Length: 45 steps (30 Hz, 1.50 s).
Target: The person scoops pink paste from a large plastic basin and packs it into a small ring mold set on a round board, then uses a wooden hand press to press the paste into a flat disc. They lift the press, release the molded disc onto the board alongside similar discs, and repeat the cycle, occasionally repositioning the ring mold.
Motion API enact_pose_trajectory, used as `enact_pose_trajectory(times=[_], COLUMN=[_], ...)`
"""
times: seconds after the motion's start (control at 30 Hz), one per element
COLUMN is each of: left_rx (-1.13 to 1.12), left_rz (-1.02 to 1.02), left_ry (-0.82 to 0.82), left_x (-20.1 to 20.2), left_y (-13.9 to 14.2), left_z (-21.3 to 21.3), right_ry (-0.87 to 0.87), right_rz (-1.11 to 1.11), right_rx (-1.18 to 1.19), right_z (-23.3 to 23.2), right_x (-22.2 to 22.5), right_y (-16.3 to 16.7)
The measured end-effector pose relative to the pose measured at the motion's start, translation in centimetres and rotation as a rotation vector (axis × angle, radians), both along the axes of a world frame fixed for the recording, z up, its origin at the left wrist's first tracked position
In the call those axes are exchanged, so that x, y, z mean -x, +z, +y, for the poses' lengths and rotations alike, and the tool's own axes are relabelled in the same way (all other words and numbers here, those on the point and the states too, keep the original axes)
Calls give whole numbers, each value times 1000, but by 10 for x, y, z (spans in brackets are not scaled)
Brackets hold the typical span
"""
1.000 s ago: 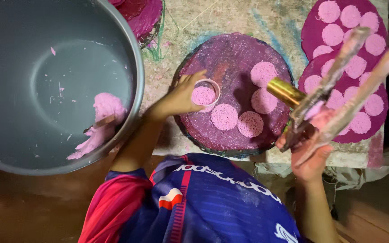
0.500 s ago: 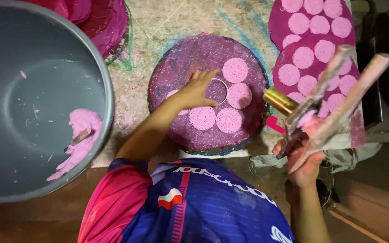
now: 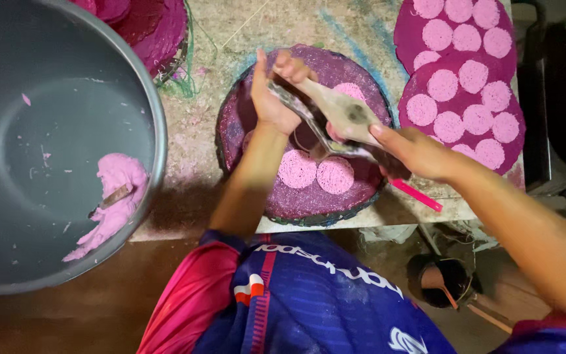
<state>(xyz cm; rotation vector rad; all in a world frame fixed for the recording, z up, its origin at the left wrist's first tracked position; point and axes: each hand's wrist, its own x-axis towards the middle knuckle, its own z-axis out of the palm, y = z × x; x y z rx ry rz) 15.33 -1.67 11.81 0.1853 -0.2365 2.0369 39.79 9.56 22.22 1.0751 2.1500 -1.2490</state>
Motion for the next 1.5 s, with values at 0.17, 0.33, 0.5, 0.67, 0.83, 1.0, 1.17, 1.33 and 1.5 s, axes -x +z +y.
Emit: enact_pose_trajectory(times=[0.17, 0.33, 0.5, 0.67, 0.83, 1.0, 1.17, 1.33, 1.5], left_rx=[-62, -5, 91, 87, 132, 227, 324, 331, 425], left_rz=[27, 2, -124, -37, 49, -17, -190, -84, -105], left_ry=[113, 124, 133, 151, 178, 164, 125, 207, 204], left_x=[32, 23, 6, 25, 48, 39, 22, 36, 32], left_y=[-20, -26, -23, -9, -4, -12, -8, 5, 10], left_z=[-5, -8, 14, 26, 11, 3, 20, 24, 25], right_ry=[61, 108, 151, 146, 164, 92, 141, 129, 147], right_rz=[68, 19, -41, 73, 216, 78, 50, 147, 154], right_rx=[-172, -184, -382, -538, -480, -318, -410, -535, -487], right_z=[-21, -25, -14, -15, -26, -29, -14, -15, -12], right_x=[43, 47, 40, 48, 59, 55, 48, 52, 48], right_y=[4, 2, 10, 3, -19, -22, -6, -11, -20])
